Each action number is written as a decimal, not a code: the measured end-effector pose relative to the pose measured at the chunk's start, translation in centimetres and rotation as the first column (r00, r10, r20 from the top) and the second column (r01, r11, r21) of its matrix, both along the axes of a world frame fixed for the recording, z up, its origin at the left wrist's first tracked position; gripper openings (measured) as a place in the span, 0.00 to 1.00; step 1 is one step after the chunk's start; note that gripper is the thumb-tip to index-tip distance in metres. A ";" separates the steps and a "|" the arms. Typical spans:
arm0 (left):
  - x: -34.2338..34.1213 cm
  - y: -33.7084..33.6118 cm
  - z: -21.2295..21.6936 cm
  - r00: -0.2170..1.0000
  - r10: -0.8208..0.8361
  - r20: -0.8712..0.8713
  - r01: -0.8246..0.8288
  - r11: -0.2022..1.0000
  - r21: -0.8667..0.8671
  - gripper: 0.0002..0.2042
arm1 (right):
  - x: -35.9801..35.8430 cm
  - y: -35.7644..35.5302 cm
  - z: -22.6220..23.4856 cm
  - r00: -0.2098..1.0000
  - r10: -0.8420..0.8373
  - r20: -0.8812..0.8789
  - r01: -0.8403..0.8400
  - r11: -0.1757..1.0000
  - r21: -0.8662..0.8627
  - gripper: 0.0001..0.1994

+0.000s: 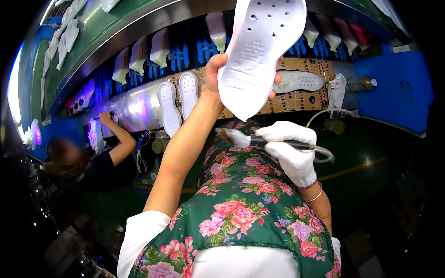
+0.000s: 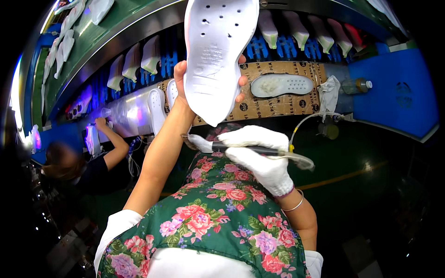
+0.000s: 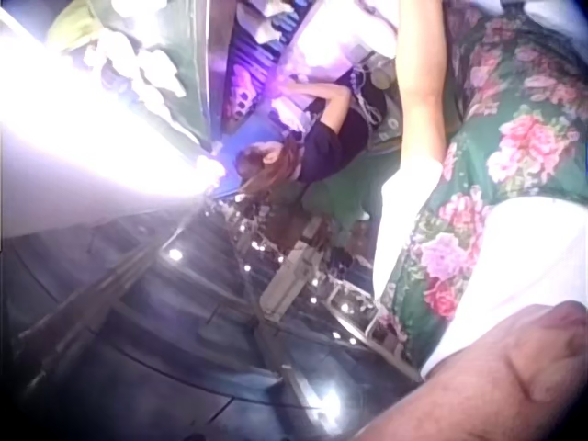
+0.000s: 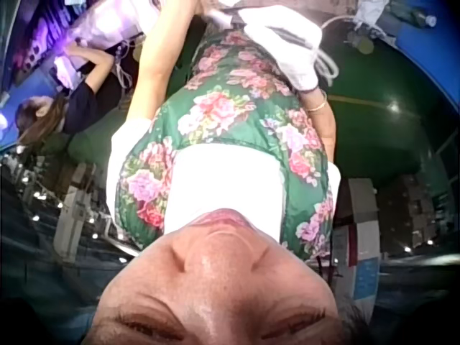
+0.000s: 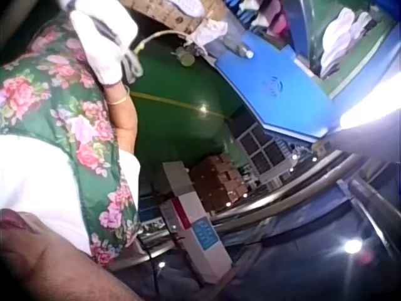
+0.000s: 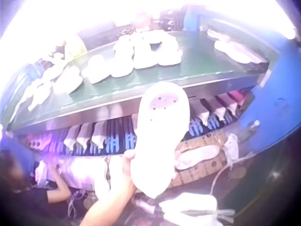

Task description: The person applies adhesive to shoe soles using a brush applicator and places them onto a conveyor belt.

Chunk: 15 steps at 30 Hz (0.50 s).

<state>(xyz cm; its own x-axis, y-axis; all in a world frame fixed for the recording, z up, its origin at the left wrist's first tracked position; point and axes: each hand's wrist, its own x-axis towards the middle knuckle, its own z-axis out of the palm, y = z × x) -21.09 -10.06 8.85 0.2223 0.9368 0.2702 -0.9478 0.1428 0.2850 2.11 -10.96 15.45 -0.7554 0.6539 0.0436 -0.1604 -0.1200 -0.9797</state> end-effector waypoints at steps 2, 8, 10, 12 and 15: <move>0.5 0.0 -0.2 0.998 -0.007 0.061 0.007 1.000 -0.003 0.46 | 0.3 0.0 0.0 0.986 -0.167 -0.022 0.162 0.975 -0.150 0.11; 1.2 0.0 -0.3 0.997 0.013 0.074 -0.009 0.998 -0.055 0.45 | -0.9 -0.2 -0.2 0.983 -0.147 0.107 0.112 0.954 0.278 0.09; 1.4 -0.2 -0.3 0.994 0.036 0.103 -0.033 0.999 -0.037 0.45 | -0.1 -0.4 -0.9 0.989 -0.080 -0.124 0.005 0.858 -0.514 0.09; 1.4 -0.4 -0.3 0.995 0.027 0.095 -0.017 0.994 -0.104 0.45 | 0.2 0.1 -1.2 0.936 -0.220 -0.274 0.024 0.818 -0.574 0.10; 1.5 -0.4 -0.4 0.998 0.045 -0.042 -0.048 0.995 -0.082 0.43 | -0.3 1.5 -0.3 0.942 -0.327 -0.081 0.260 0.859 -0.440 0.10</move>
<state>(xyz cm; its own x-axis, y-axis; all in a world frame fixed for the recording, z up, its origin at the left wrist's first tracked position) -19.57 -10.46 8.42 0.1873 0.9652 0.1825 -0.9420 0.1238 0.3119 1.85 -9.47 15.17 -0.5319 0.8257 -0.1878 -0.3912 -0.4363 -0.8103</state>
